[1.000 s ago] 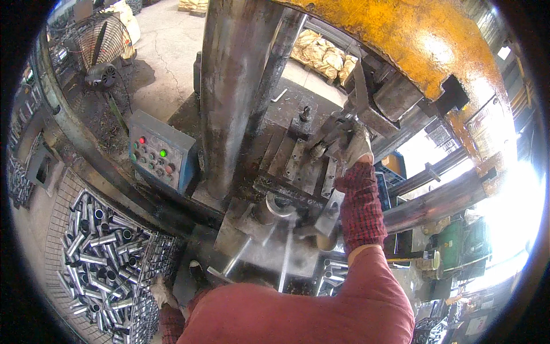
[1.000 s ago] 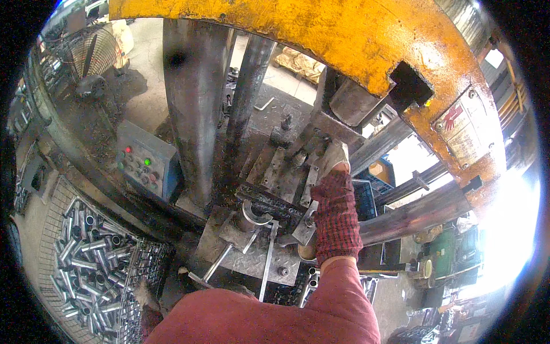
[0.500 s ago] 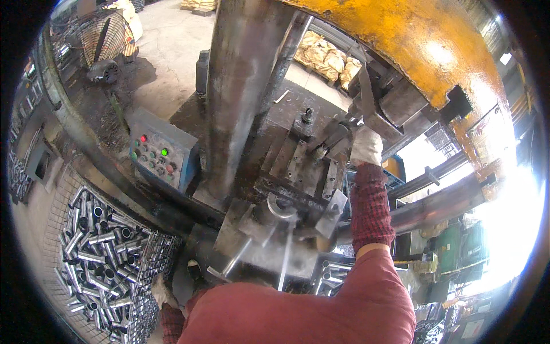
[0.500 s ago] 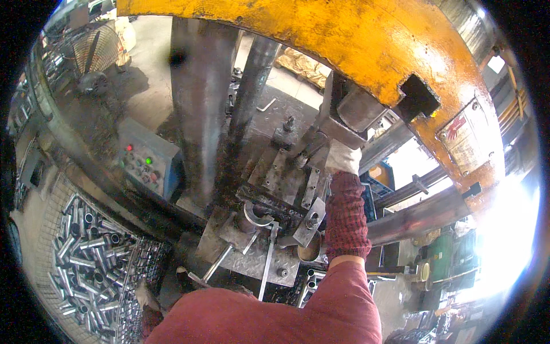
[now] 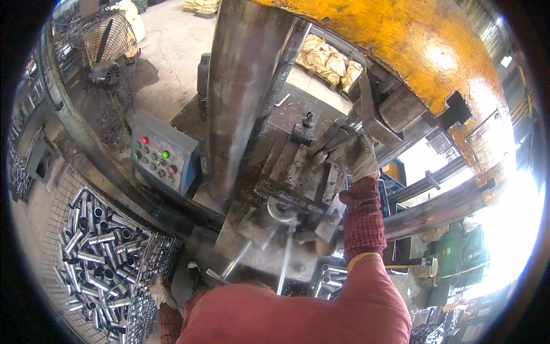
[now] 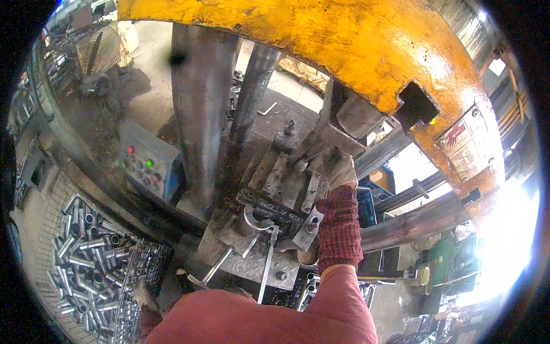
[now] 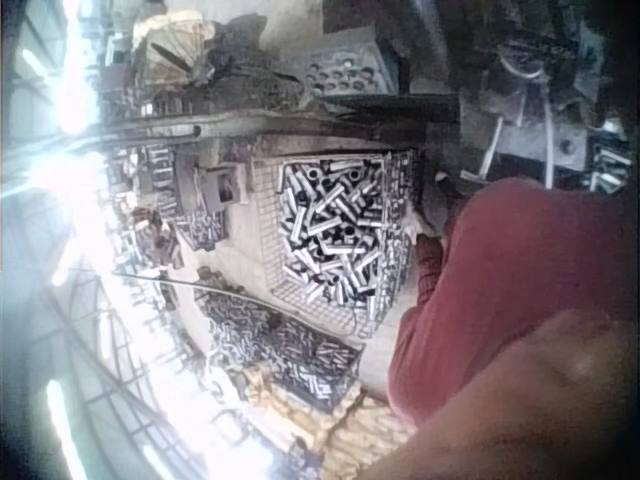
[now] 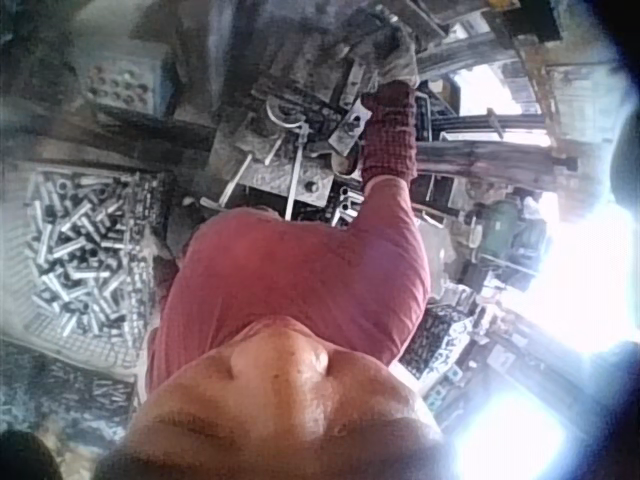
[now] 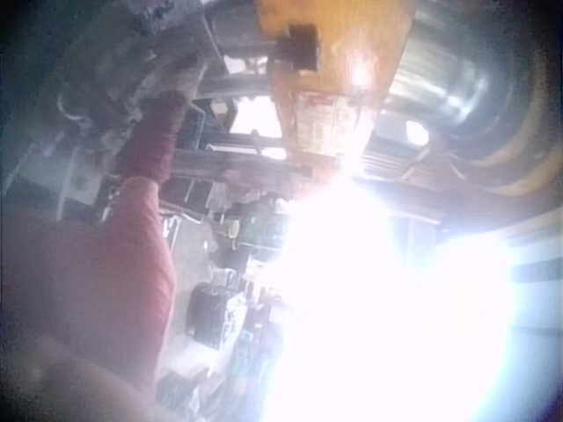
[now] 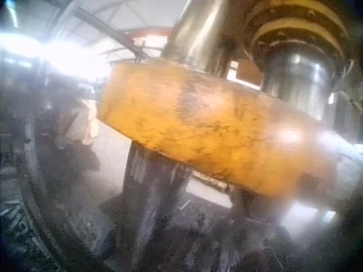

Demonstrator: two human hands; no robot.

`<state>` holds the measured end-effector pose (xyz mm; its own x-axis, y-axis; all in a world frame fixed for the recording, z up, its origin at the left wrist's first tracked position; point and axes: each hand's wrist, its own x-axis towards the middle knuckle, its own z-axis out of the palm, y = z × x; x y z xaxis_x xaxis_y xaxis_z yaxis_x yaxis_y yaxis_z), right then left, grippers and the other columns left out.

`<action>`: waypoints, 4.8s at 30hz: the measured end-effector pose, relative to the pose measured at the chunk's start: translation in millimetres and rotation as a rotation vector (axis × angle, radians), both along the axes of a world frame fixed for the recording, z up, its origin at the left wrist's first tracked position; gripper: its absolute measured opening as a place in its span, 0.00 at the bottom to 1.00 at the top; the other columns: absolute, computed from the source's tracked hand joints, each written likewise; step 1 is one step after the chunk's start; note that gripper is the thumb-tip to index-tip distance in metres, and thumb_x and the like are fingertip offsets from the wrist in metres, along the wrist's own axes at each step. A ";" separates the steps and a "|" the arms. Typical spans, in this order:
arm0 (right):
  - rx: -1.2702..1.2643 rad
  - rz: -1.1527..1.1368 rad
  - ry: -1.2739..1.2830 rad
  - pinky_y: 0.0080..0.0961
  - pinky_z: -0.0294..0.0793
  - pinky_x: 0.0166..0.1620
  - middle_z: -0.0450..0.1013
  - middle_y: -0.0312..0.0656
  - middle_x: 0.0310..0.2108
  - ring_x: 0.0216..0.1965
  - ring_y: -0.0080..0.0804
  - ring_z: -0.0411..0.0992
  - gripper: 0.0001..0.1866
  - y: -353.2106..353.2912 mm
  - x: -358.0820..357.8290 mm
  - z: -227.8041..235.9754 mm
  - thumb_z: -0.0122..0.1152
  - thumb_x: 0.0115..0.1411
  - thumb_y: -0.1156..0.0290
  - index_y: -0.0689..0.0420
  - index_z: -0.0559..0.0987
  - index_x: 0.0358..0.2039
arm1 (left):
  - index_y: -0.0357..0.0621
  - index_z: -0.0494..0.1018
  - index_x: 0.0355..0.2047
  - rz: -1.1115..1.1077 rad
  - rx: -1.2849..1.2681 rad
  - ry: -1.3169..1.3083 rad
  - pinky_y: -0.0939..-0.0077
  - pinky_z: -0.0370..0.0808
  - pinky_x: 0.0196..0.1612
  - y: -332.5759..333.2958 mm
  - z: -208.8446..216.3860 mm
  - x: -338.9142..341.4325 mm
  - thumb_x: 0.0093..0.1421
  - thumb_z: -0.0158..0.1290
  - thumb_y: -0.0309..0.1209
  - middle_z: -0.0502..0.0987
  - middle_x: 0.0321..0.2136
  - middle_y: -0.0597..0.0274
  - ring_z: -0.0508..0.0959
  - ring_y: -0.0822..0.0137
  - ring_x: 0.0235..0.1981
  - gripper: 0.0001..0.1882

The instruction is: The person picks up metal cylindrical parts from a bin and uses a caliper to measure their dimensions. They repeatedly measure several parts and place them back into the bin.

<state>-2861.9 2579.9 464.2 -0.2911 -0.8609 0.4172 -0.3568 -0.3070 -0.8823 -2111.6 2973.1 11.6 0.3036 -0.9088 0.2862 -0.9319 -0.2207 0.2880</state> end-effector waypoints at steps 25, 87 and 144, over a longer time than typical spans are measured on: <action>-0.089 -0.191 1.014 0.35 0.80 0.42 0.81 0.46 0.42 0.41 0.41 0.81 0.16 -32.5 -51.6 -25.6 0.62 0.74 0.66 0.57 0.83 0.58 | 0.50 0.82 0.60 0.197 0.352 0.229 0.61 0.83 0.34 3.8 6.7 6.0 0.77 0.49 0.42 0.83 0.33 0.60 0.83 0.63 0.28 0.20; 0.138 -0.124 1.080 0.42 0.84 0.49 0.83 0.51 0.44 0.46 0.48 0.84 0.17 -1.9 -15.6 41.3 0.61 0.72 0.67 0.61 0.83 0.56 | 0.48 0.85 0.35 0.139 0.276 0.163 0.47 0.79 0.24 -2.1 1.2 6.7 0.77 0.45 0.60 0.72 0.19 0.63 0.77 0.59 0.21 0.32; 0.376 -0.304 0.517 0.41 0.76 0.41 0.81 0.45 0.40 0.39 0.41 0.79 0.17 -70.6 -97.3 -47.6 0.59 0.77 0.53 0.55 0.84 0.50 | 0.49 0.85 0.55 0.264 0.277 0.446 0.52 0.81 0.36 -16.1 66.7 -8.0 0.77 0.50 0.43 0.84 0.33 0.55 0.83 0.52 0.31 0.19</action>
